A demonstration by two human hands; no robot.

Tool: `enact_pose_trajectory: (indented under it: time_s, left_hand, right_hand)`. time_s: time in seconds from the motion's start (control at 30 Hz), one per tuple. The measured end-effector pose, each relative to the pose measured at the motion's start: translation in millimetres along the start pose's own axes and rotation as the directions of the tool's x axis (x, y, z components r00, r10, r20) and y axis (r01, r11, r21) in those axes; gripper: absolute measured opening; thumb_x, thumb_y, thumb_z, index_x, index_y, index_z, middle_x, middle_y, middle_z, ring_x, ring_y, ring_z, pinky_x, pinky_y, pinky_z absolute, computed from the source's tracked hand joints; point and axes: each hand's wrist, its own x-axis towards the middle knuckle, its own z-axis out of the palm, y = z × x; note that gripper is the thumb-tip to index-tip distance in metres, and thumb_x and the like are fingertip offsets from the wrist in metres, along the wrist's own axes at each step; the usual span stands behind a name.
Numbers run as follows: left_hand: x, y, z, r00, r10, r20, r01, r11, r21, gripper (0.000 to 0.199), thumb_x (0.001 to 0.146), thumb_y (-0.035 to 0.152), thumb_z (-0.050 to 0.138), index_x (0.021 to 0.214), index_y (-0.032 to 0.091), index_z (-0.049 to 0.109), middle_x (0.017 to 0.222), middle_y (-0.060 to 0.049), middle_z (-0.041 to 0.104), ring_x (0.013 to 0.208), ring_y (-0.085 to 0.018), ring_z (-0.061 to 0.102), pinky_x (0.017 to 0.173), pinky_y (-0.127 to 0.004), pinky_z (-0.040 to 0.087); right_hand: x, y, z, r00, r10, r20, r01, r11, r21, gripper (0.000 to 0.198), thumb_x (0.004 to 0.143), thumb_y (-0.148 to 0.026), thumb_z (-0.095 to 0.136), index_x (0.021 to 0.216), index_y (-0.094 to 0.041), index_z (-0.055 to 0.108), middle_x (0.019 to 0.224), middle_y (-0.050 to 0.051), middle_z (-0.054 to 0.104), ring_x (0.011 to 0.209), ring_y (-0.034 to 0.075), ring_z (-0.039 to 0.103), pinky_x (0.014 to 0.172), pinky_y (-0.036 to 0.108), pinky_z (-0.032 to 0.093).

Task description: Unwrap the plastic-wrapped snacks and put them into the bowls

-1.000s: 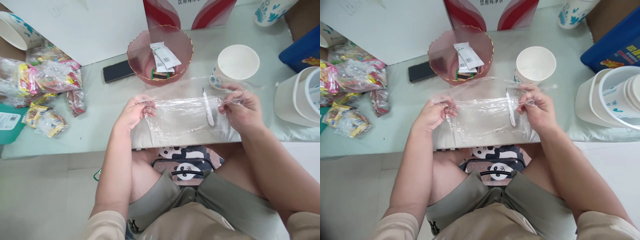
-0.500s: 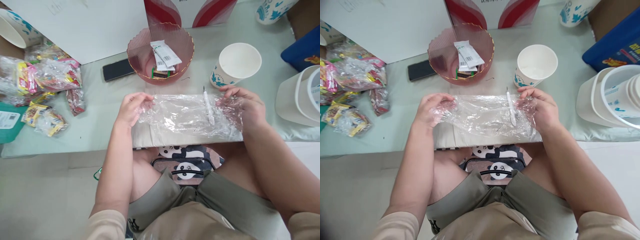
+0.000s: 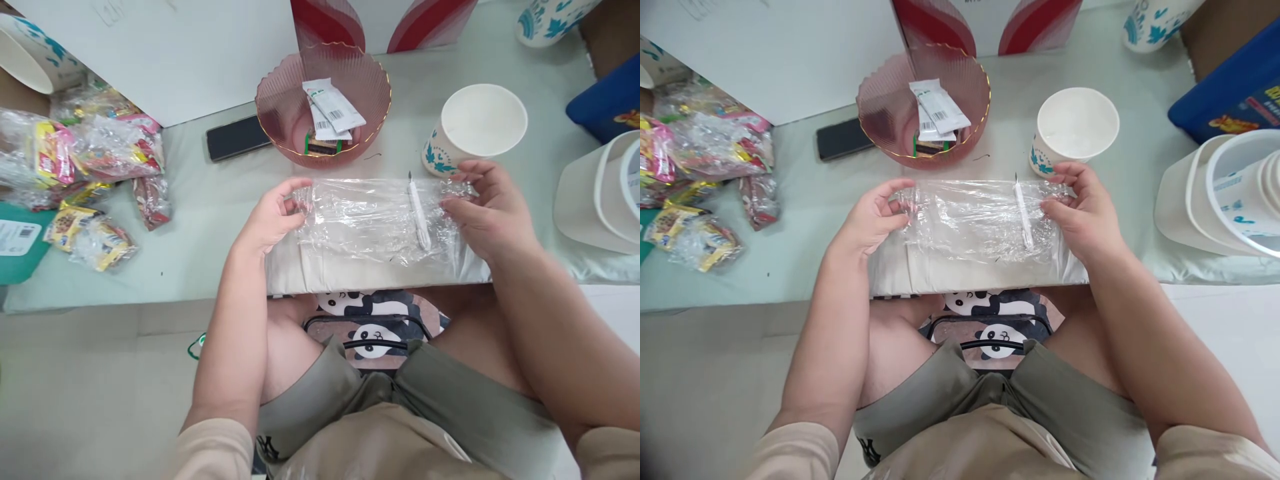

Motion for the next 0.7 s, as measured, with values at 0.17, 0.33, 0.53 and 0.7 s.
enact_pose_trajectory:
  time_s: [0.17,0.33,0.53,0.7]
  left_hand:
    - [1.1,-2.1,-1.2,0.999,-0.023,-0.028,0.020,0.995,-0.097,0.079,0.057,0.005,0.085,0.128,0.033,0.061,0.114,-0.003,0.070,0.083,-0.015,0.071,0.073,-0.025,0.056]
    - [-0.6,2.2,3.5,0.997,-0.033,0.076,0.040,0.995,-0.089,0.071,0.058,0.001,0.081,0.121,0.029,0.066,0.106,-0.002,0.072,0.083,-0.016,0.071,0.079,-0.028,0.056]
    - [-4.9,12.2,12.2,0.947,-0.008,0.322,0.018,0.999,-0.030,0.043,0.063,0.006,0.080,0.103,0.020,0.073,0.114,-0.007,0.074,0.081,-0.014,0.068,0.075,-0.027,0.054]
    - [-8.0,14.5,12.6,0.844,-0.032,0.536,0.017,0.999,0.033,0.046,0.069,0.008,0.080,0.112,0.022,0.073,0.122,-0.008,0.073,0.085,-0.015,0.069,0.072,-0.027,0.054]
  right_hand:
    - [0.5,3.2,-2.0,0.999,-0.040,-0.031,0.035,0.989,-0.144,0.047,0.068,-0.016,0.073,0.113,-0.027,0.067,0.114,0.006,0.067,0.068,0.012,0.056,0.062,0.031,0.048]
    - [-7.4,-13.8,2.4,0.918,-0.381,-0.113,0.266,0.800,-0.538,0.031,0.070,-0.017,0.066,0.100,-0.023,0.070,0.107,0.009,0.072,0.097,0.025,0.065,0.085,0.042,0.053]
    - [-13.8,-32.4,28.2,0.842,-0.419,0.340,0.534,0.737,-0.415,0.035,0.080,-0.035,0.070,0.114,-0.025,0.070,0.118,0.010,0.075,0.110,0.030,0.070,0.100,0.049,0.055]
    - [-12.2,-33.2,64.2,0.730,-0.244,0.638,0.605,0.665,-0.438,0.066,0.083,-0.044,0.070,0.142,-0.018,0.058,0.143,0.017,0.065,0.129,0.037,0.062,0.103,0.051,0.052]
